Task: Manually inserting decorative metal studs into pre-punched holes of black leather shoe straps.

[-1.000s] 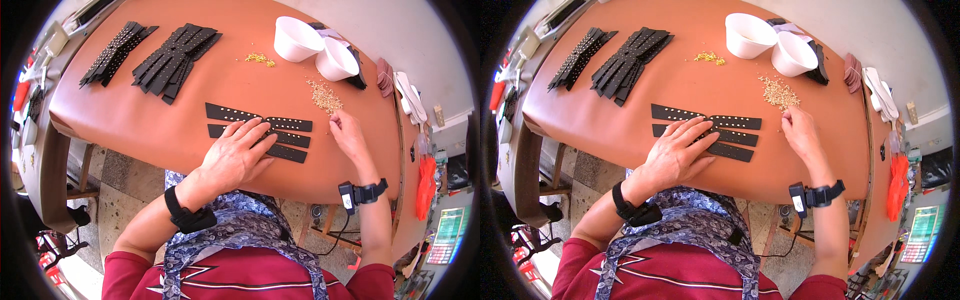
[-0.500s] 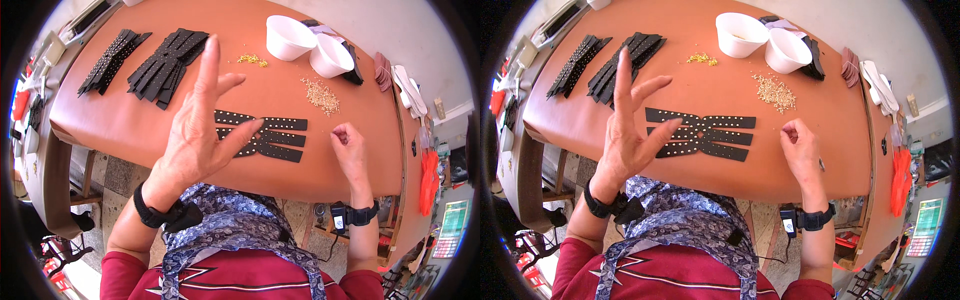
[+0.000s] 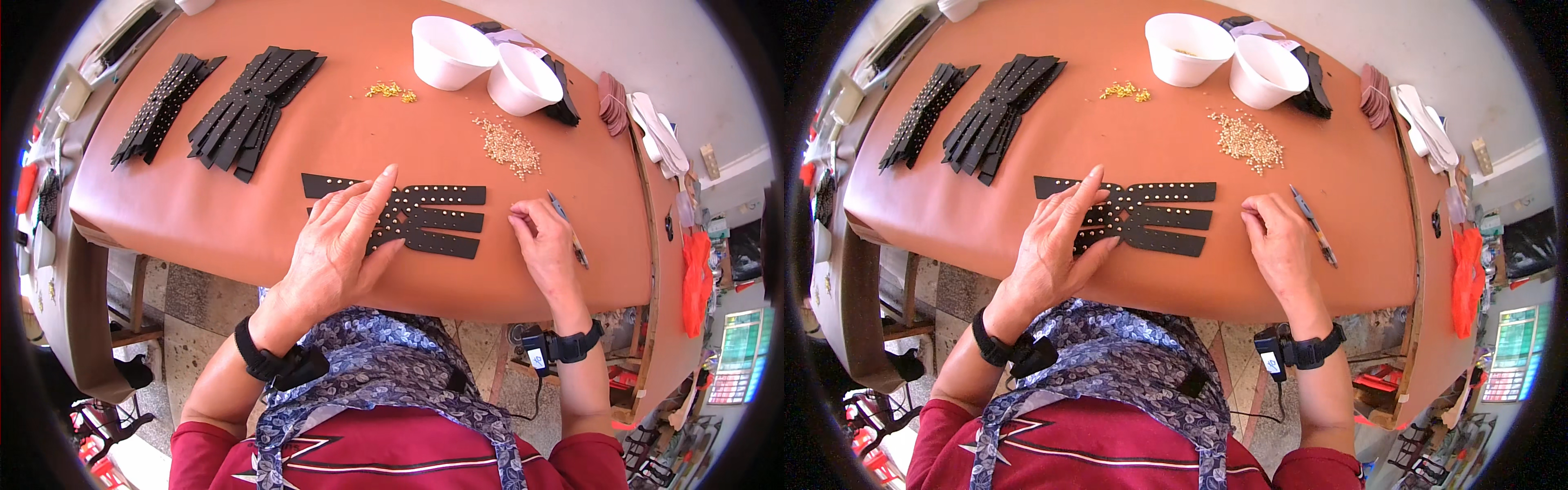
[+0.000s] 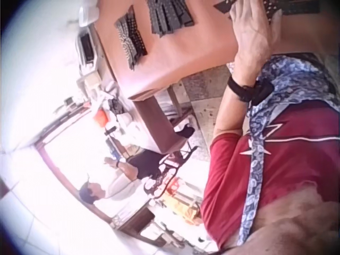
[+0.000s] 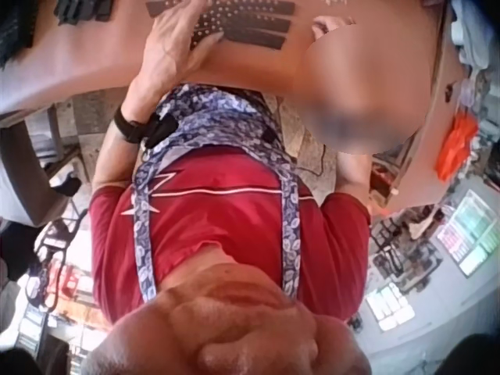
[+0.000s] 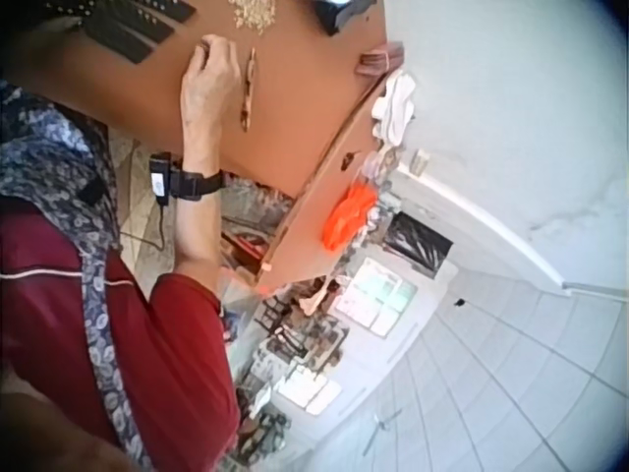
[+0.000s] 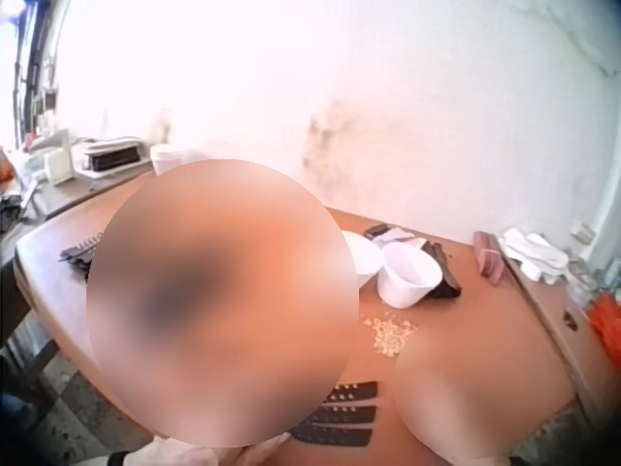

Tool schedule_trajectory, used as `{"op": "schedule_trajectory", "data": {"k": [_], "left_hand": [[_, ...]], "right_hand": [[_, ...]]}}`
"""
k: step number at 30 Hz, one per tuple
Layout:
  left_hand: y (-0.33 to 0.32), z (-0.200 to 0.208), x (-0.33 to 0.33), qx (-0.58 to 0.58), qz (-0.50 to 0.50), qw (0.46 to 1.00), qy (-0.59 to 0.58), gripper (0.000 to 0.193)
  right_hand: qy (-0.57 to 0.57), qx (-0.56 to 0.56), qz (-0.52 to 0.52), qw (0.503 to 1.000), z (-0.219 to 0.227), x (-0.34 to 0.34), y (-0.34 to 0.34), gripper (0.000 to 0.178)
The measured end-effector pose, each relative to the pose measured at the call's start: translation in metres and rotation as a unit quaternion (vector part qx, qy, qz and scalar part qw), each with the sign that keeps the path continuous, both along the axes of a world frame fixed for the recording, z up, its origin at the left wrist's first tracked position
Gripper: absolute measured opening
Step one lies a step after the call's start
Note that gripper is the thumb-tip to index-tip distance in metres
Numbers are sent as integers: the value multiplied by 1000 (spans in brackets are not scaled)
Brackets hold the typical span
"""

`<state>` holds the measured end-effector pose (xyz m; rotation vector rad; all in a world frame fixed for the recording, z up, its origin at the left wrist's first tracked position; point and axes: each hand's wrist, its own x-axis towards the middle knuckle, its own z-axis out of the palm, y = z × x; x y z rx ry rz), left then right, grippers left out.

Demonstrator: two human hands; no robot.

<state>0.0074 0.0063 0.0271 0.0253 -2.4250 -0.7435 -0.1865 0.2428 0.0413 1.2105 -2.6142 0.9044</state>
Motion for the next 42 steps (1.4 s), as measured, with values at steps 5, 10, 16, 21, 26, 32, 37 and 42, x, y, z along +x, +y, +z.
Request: {"op": "schedule_trajectory", "data": {"k": [5,10,16,21,26,32,37,42], "left_hand": [[1,-8,1,-12,3,1000,-11,78],[-9,14,3,17,28,999,7,82],[-21,39,5,44,65,996,36,83],[-24,38,3,-2,74,994,85,87],[-11,25,4,14,47,998,39,83],[4,3,-2,10,-1,1000,-3,76],[9,-11,-5,-26,-12,999,-37,69],[9,-18,-8,-54,-5,998,-24,60]], "right_hand": [[9,-17,18,1000,-3,-6,2,8],[-59,-53,-13,997,-10,-15,8,11],[-68,-39,-22,997,-9,-15,10,10],[-53,-1,-2,999,-1,-13,5,10],[-39,42,-7,998,-1,-14,5,10],[-25,71,11,997,3,-10,1,9],[103,86,-4,991,-1,-3,8,8],[125,60,8,990,-7,-3,14,9]]}}
